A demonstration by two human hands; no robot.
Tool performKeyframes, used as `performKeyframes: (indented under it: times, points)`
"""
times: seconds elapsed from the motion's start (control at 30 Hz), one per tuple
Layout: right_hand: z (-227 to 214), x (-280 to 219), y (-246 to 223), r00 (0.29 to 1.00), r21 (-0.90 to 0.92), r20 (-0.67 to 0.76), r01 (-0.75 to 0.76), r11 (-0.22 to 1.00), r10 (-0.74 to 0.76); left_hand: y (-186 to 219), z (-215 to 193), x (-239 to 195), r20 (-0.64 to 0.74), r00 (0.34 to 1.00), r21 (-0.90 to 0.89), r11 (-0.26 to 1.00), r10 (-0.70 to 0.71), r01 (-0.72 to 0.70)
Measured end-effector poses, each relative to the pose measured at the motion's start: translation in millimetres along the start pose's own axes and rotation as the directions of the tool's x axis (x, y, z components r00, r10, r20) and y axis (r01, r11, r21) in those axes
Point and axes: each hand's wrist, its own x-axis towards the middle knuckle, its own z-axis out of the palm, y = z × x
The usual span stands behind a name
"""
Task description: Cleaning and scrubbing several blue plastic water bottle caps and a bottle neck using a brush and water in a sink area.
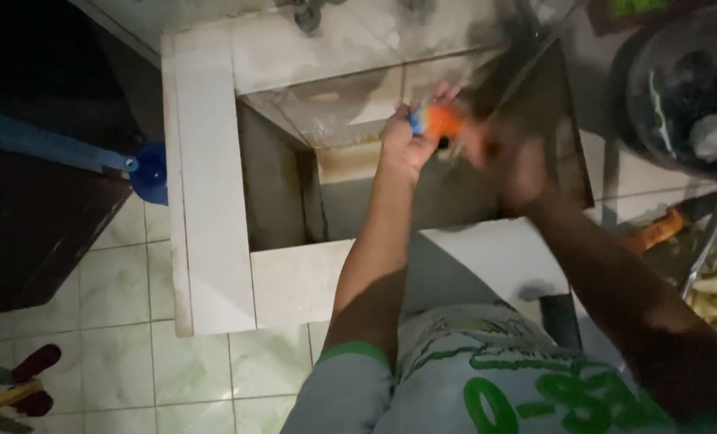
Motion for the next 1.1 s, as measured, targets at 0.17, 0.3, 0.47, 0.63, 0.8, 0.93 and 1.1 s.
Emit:
performKeyframes:
  times: [0.17, 0.3, 0.47, 0.63, 0.8, 0.93, 1.1]
  points:
    - [24.7, -32.3, 76.2, 0.973, 0.773, 0.111, -0.212, 0.598, 0.201, -7.6, 96.9, -47.8, -0.051, 0.999, -0.022, 1.000, 0.010, -0.011]
    - [6.0, -21.8, 30.4, 0.963, 0.463, -0.051, -0.212, 0.860, 0.265, -18.7, 14.0, 10.9, 0.364, 0.924, -0.282, 0.931, -0.120, 0.233]
    - [8.0, -2.0, -10.3, 0.972, -0.132, -0.230, 0.021, 0.991, -0.051, -32.4, 47.7, -1.5, 0.042, 0.996, 0.148, 0.987, -0.076, 0.069]
    - [-31.4, 5.5, -36.5, 0.937, -0.178, -0.289, -0.256, 0.950, 0.198, -34.9, 61.8, -18.1, -0.186, 0.981, 0.149, 0.989, 0.045, -0.017]
    - [-22.6, 4.2, -40.2, 0.933, -0.086, -0.310, -0.219, 0.972, 0.183, -39.3, 80.7, -37.5, -0.053, 0.985, 0.408, 0.904, 0.162, -0.127]
    - [-4.3, -16.3, -10.6, 0.963, -0.065, -0.223, -0.166, 0.984, 0.148, -41.7, 97.7, -50.6, -0.125, 0.895, 0.594, 0.755, 0.427, -0.278]
    - [-8.0, -30.9, -2.7, 0.975, -0.158, -0.222, -0.008, 0.987, -0.028, -45.6, 47.2, -4.9, -0.063, 0.864, 0.559, 0.735, 0.500, -0.384]
